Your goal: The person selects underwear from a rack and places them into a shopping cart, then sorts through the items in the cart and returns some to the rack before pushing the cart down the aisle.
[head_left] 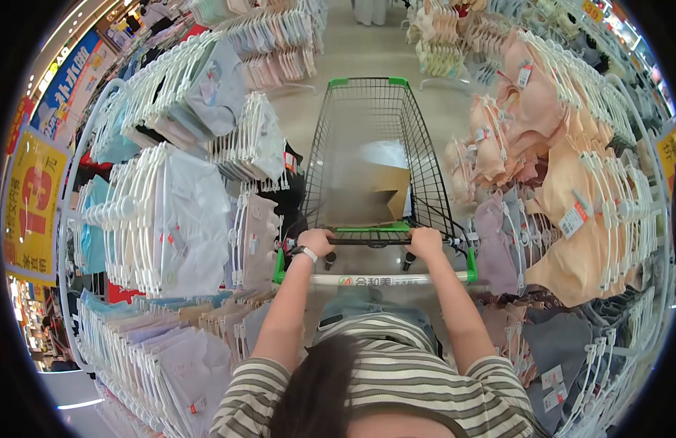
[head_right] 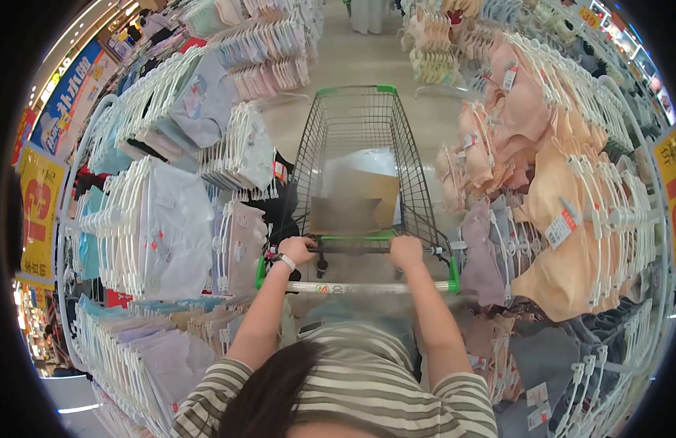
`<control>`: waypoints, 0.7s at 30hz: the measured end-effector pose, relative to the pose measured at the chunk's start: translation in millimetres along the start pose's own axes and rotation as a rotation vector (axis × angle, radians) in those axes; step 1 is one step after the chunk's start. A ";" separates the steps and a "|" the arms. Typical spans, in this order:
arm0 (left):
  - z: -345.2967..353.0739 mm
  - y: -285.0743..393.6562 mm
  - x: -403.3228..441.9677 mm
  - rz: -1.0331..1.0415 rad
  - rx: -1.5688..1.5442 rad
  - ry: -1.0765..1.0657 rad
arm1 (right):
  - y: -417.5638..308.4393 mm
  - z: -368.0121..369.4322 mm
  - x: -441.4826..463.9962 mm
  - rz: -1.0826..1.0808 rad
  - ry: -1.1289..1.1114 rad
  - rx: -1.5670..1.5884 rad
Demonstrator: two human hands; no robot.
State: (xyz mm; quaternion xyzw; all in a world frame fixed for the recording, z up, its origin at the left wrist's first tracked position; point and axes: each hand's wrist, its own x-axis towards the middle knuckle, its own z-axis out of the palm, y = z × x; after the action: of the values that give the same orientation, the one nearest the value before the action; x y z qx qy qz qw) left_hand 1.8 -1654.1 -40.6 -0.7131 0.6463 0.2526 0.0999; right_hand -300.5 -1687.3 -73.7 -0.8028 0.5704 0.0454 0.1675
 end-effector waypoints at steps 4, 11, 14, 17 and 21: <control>-10.6 3.0 29.7 0.003 -0.013 0.006 | 12.1 -9.9 31.1 -0.036 -0.012 0.001; -32.1 -2.4 94.9 0.042 -0.041 0.088 | 24.6 -29.3 97.4 -0.010 -0.055 0.004; -40.0 -0.2 121.3 0.014 -0.033 0.090 | 29.7 -40.6 124.8 -0.015 -0.054 0.005; -56.3 0.3 145.9 0.031 -0.046 0.053 | 34.2 -46.3 152.1 -0.003 -0.067 -0.021; -75.5 1.8 176.1 0.023 -0.019 0.009 | 33.2 -66.8 181.8 -0.005 -0.072 0.011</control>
State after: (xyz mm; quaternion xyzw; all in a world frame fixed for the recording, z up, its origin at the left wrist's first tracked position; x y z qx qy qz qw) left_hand 24.0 -1843.2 -62.0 -0.7077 0.6525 0.2565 0.0873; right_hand -276.5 -1882.2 -66.2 -0.8012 0.5622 0.0704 0.1925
